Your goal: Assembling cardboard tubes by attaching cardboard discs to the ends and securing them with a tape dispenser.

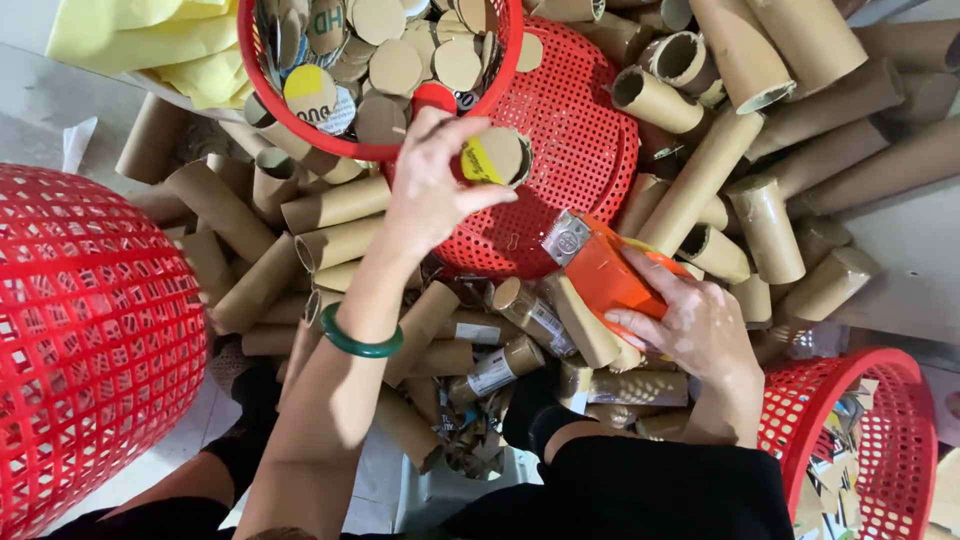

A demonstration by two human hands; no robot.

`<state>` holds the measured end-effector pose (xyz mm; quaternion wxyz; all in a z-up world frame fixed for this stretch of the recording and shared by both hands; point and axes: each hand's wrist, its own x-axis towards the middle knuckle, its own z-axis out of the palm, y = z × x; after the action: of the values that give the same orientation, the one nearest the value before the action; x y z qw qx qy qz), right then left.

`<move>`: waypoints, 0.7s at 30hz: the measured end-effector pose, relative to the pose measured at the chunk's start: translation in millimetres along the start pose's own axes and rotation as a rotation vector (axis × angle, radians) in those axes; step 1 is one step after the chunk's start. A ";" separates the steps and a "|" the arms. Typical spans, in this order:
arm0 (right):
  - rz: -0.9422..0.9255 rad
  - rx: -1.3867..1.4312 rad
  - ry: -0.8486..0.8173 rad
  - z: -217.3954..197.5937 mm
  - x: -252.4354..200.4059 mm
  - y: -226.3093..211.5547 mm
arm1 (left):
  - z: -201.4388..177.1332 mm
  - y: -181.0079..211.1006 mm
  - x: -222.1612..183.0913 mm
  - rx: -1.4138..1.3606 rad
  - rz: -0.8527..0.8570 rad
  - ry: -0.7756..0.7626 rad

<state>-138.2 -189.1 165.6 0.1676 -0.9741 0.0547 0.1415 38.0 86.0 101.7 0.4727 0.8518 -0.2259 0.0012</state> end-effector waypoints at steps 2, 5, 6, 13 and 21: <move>0.009 0.006 0.003 -1.7 -1.4 -0.9 | 8.2 0.8 -2.1 0.020 0.052 0.039; 0.032 0.019 -0.008 -5.3 -2.4 -2.9 | 12.0 8.6 -1.1 0.057 0.066 0.054; 0.046 0.025 -0.023 -6.6 -2.4 -3.5 | 12.2 12.1 0.1 0.073 0.026 0.031; 0.033 0.023 -0.022 -4.6 -3.7 0.7 | 5.4 14.7 -0.8 -0.092 -0.101 0.314; -0.007 0.017 0.017 -1.0 -4.5 1.9 | 22.5 0.4 2.8 -0.310 -0.103 0.280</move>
<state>-142.5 -191.0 167.3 0.1757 -0.9741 0.0538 0.1320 35.6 66.6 90.2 0.6242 0.7709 -0.1118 0.0608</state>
